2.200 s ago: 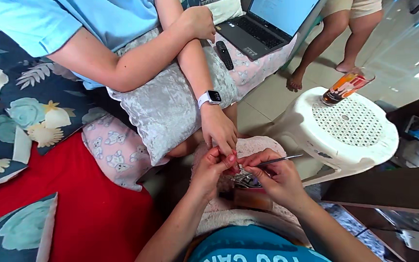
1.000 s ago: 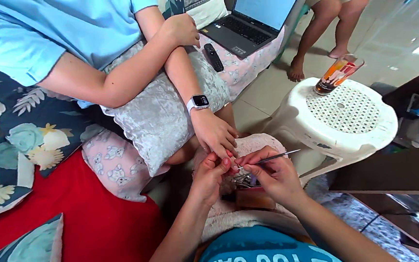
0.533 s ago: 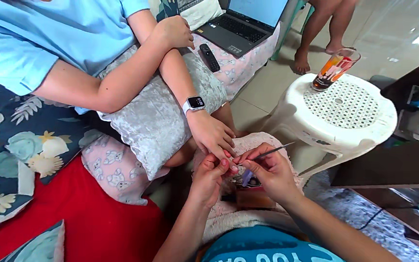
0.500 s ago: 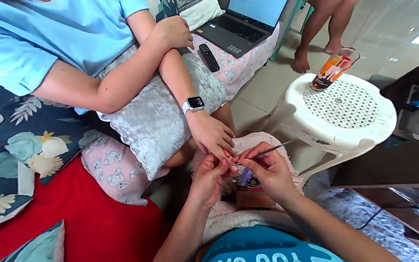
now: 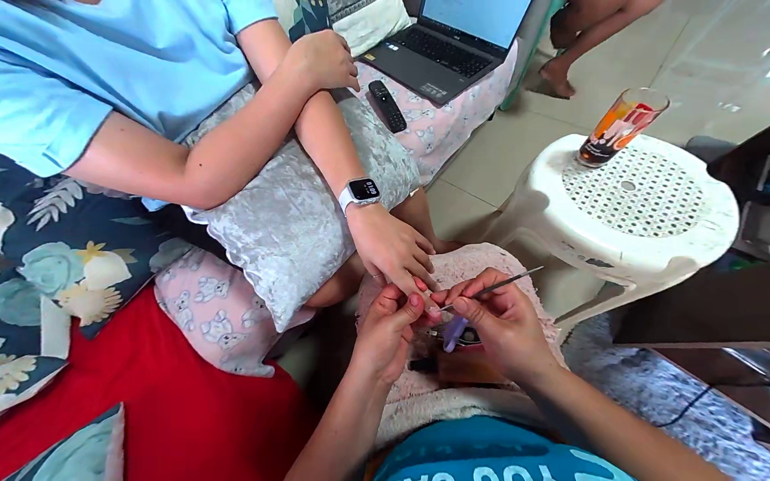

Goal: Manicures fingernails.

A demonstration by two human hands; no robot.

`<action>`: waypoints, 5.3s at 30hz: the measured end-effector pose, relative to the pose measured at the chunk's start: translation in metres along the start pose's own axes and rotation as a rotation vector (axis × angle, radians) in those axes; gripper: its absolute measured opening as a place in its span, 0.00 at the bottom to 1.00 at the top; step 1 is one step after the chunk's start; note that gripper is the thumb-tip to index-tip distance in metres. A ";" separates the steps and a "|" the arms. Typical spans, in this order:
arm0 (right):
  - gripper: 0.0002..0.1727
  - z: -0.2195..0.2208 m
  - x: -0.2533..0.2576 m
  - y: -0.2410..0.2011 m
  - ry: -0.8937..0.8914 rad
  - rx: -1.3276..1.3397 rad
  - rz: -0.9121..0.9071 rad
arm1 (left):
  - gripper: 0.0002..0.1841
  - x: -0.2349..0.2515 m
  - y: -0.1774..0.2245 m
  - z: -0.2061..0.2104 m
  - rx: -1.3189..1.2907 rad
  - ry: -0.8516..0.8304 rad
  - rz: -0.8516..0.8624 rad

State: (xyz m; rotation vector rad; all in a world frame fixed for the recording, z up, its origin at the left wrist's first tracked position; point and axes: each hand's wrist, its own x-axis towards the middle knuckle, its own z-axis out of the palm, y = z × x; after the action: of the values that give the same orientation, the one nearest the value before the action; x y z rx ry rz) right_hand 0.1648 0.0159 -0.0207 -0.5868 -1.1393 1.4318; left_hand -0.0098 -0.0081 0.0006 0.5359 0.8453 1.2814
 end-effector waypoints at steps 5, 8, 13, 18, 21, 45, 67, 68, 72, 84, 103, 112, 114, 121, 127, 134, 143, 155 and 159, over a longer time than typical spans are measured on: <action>0.09 0.001 0.002 0.003 0.025 -0.008 0.001 | 0.08 0.001 -0.001 0.003 -0.010 0.022 -0.017; 0.09 0.003 0.005 0.006 0.037 -0.030 0.013 | 0.08 0.001 -0.002 0.003 0.011 0.041 -0.014; 0.08 -0.001 0.003 -0.003 -0.020 -0.085 -0.006 | 0.08 0.000 -0.002 0.002 0.020 0.036 -0.010; 0.09 0.001 0.008 -0.008 -0.022 -0.202 -0.013 | 0.08 0.001 -0.001 0.004 0.052 0.049 -0.024; 0.08 0.001 0.010 -0.007 -0.025 -0.204 -0.002 | 0.08 0.002 -0.002 0.002 0.044 0.050 -0.023; 0.06 0.003 0.001 -0.020 0.032 -0.459 -0.252 | 0.07 0.005 -0.007 0.006 0.051 0.066 0.051; 0.04 0.003 -0.004 -0.005 0.035 -0.456 -0.337 | 0.08 0.007 -0.013 0.012 0.127 0.121 0.160; 0.04 0.003 -0.005 -0.005 0.025 -0.468 -0.357 | 0.08 0.007 -0.013 0.012 0.128 0.118 0.162; 0.02 0.002 -0.006 -0.003 -0.019 -0.580 -0.438 | 0.08 0.007 -0.013 0.012 0.127 0.117 0.165; 0.02 0.004 -0.007 -0.002 -0.011 -0.562 -0.436 | 0.07 0.006 -0.013 0.011 0.125 0.104 0.165; 0.04 0.012 0.045 -0.018 0.000 -0.173 -0.114 | 0.10 -0.005 -0.012 0.007 0.240 0.118 0.192; 0.16 -0.122 0.022 -0.032 -0.150 -1.019 0.532 | 0.30 0.000 -0.004 -0.038 0.011 0.243 -0.030; 0.15 -0.124 0.023 -0.036 -0.062 -1.122 0.540 | 0.28 0.006 0.001 -0.041 -0.024 0.302 0.032; 0.08 -0.036 0.042 -0.060 -0.105 -0.759 -0.113 | 0.20 0.005 0.021 -0.035 -0.090 0.157 0.010; 0.04 0.057 0.065 -0.061 -0.460 -0.169 -0.319 | 0.10 0.015 0.020 -0.033 -0.222 -0.194 0.007; 0.04 0.061 0.064 -0.021 -0.535 -0.436 -0.150 | 0.11 0.024 0.019 -0.024 -0.249 -0.156 -0.005; 0.06 0.010 0.063 -0.050 -0.375 -0.477 -0.333 | 0.09 0.038 0.016 -0.031 -0.242 -0.356 0.013; 0.04 0.008 0.054 -0.038 -0.348 -0.479 -0.299 | 0.10 0.035 0.012 -0.006 -0.251 -0.154 0.038; 0.04 0.009 0.055 -0.034 -0.278 -0.489 -0.267 | 0.10 0.034 0.010 -0.004 -0.243 -0.124 0.058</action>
State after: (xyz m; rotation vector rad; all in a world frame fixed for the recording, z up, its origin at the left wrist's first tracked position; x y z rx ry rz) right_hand 0.1605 0.0604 0.0268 -0.5537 -1.7443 1.0248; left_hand -0.0171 0.0270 -0.0023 0.4430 0.5645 1.3670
